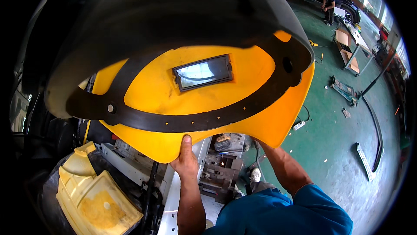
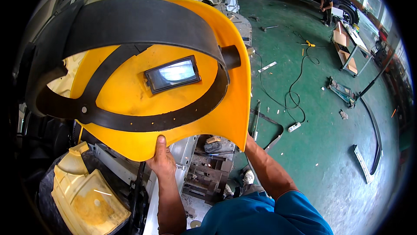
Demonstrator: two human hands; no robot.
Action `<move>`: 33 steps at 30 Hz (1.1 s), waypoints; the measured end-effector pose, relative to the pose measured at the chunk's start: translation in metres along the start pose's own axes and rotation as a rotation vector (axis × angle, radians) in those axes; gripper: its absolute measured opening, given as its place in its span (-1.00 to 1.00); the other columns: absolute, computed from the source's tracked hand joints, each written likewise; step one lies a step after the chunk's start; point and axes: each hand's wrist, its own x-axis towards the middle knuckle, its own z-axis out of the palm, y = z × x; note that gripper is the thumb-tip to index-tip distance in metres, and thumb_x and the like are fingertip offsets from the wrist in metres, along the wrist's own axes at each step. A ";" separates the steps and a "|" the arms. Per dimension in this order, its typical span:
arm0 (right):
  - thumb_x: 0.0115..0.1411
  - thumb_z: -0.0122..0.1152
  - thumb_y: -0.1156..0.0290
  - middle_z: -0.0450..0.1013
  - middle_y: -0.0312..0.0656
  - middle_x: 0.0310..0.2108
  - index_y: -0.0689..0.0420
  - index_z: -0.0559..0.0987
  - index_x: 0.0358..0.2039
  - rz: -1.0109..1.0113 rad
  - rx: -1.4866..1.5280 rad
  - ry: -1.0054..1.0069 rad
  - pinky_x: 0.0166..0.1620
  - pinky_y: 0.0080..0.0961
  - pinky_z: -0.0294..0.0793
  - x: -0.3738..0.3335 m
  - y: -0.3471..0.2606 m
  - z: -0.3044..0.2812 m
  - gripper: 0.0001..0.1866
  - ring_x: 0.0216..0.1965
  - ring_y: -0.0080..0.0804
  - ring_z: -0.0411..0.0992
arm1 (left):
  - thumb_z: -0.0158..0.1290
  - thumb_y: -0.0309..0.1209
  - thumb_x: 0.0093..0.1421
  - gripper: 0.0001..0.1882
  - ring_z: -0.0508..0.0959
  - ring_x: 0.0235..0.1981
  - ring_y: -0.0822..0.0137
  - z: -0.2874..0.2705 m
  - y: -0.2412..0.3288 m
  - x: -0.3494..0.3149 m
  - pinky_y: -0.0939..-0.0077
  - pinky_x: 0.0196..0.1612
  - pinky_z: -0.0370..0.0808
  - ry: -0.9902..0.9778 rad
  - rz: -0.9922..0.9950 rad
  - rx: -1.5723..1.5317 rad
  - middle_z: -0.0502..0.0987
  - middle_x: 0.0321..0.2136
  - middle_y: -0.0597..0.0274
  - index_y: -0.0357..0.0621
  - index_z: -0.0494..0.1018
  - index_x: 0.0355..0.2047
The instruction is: The person welds a section of a car's inner frame using a welding torch. They repeatedly lift and lower a yellow welding mask to protect their eyes while applying the torch to the metal seam.
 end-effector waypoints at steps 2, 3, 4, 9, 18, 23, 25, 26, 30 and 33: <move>0.10 0.29 0.09 0.57 0.13 -0.35 0.16 0.46 0.02 0.001 0.001 0.000 -0.13 -0.10 0.48 0.001 0.000 0.000 -0.45 -0.22 0.12 0.55 | 0.14 -0.58 0.23 -0.50 0.44 0.10 0.25 0.001 0.000 0.001 0.35 0.21 0.34 -0.016 -0.002 0.003 0.42 0.10 0.16 -0.24 0.31 0.18; 0.10 0.29 0.09 0.57 0.13 -0.35 0.16 0.46 0.02 0.001 0.004 -0.002 -0.13 -0.10 0.48 0.001 0.000 0.000 -0.45 -0.22 0.12 0.55 | 0.14 -0.58 0.23 -0.50 0.44 0.09 0.25 0.001 0.000 0.001 0.35 0.20 0.34 -0.015 -0.003 0.000 0.42 0.10 0.16 -0.24 0.31 0.18; 0.10 0.29 0.09 0.57 0.13 -0.34 0.16 0.46 0.02 0.003 0.004 -0.003 -0.13 -0.10 0.48 0.002 0.000 0.000 -0.45 -0.22 0.12 0.55 | 0.14 -0.58 0.23 -0.50 0.44 0.09 0.25 0.002 0.000 0.001 0.36 0.20 0.34 -0.014 -0.003 -0.003 0.43 0.10 0.16 -0.24 0.31 0.17; 0.10 0.29 0.09 0.57 0.13 -0.34 0.16 0.46 0.02 0.008 0.009 -0.005 -0.13 -0.10 0.48 0.001 0.000 0.001 -0.45 -0.22 0.12 0.55 | 0.14 -0.56 0.24 -0.51 0.44 0.07 0.26 0.004 0.003 0.002 0.37 0.18 0.35 -0.020 0.008 0.013 0.43 0.08 0.16 -0.24 0.32 0.16; 0.10 0.28 0.09 0.57 0.13 -0.34 0.16 0.46 0.02 0.028 0.024 -0.036 -0.13 -0.11 0.48 -0.003 0.002 0.002 -0.44 -0.22 0.12 0.55 | 0.15 -0.52 0.24 -0.53 0.47 0.06 0.26 0.001 0.006 0.003 0.37 0.16 0.41 -0.029 0.009 0.052 0.46 0.05 0.16 -0.19 0.34 0.16; 0.10 0.28 0.09 0.57 0.14 -0.33 0.16 0.46 0.02 0.058 0.077 -0.091 -0.13 -0.11 0.48 0.003 0.019 0.005 -0.44 -0.21 0.11 0.55 | 0.14 -0.55 0.24 -0.51 0.47 0.08 0.23 0.005 0.010 0.004 0.35 0.18 0.41 -0.056 0.031 0.016 0.45 0.06 0.14 -0.21 0.32 0.17; 0.10 0.28 0.08 0.57 0.14 -0.33 0.16 0.46 0.02 0.092 0.089 -0.069 -0.13 -0.11 0.48 0.005 0.020 0.003 -0.44 -0.21 0.11 0.55 | 0.11 -0.59 0.22 -0.46 0.46 0.11 0.18 0.006 0.008 0.004 0.24 0.18 0.40 -0.009 0.020 -0.007 0.43 0.11 0.12 -0.20 0.27 0.22; 0.10 0.29 0.09 0.57 0.14 -0.31 0.17 0.46 0.02 0.124 0.077 -0.027 -0.12 -0.13 0.48 0.003 -0.002 -0.001 -0.44 -0.20 0.10 0.55 | 0.09 -0.61 0.21 -0.43 0.45 0.12 0.16 0.001 0.008 0.003 0.19 0.19 0.40 0.024 0.017 -0.008 0.43 0.13 0.11 -0.20 0.25 0.24; 0.05 0.36 0.16 0.55 0.12 -0.30 0.20 0.44 0.00 0.144 0.132 0.021 -0.11 -0.19 0.47 -0.018 -0.017 -0.025 -0.43 -0.22 0.05 0.54 | 0.09 -0.58 0.20 -0.44 0.44 0.12 0.09 -0.029 0.015 0.006 0.20 0.22 0.36 0.061 -0.006 -0.052 0.39 0.16 0.07 -0.28 0.25 0.23; 0.05 0.37 0.18 0.56 0.10 -0.30 0.19 0.42 0.01 0.205 0.161 0.011 -0.11 -0.21 0.48 -0.045 0.000 -0.039 -0.42 -0.22 0.03 0.55 | -0.03 -0.51 0.31 -0.52 0.44 0.13 0.11 -0.070 0.026 0.002 0.11 0.20 0.40 0.043 -0.099 -0.078 0.38 0.16 0.06 -0.19 0.25 0.24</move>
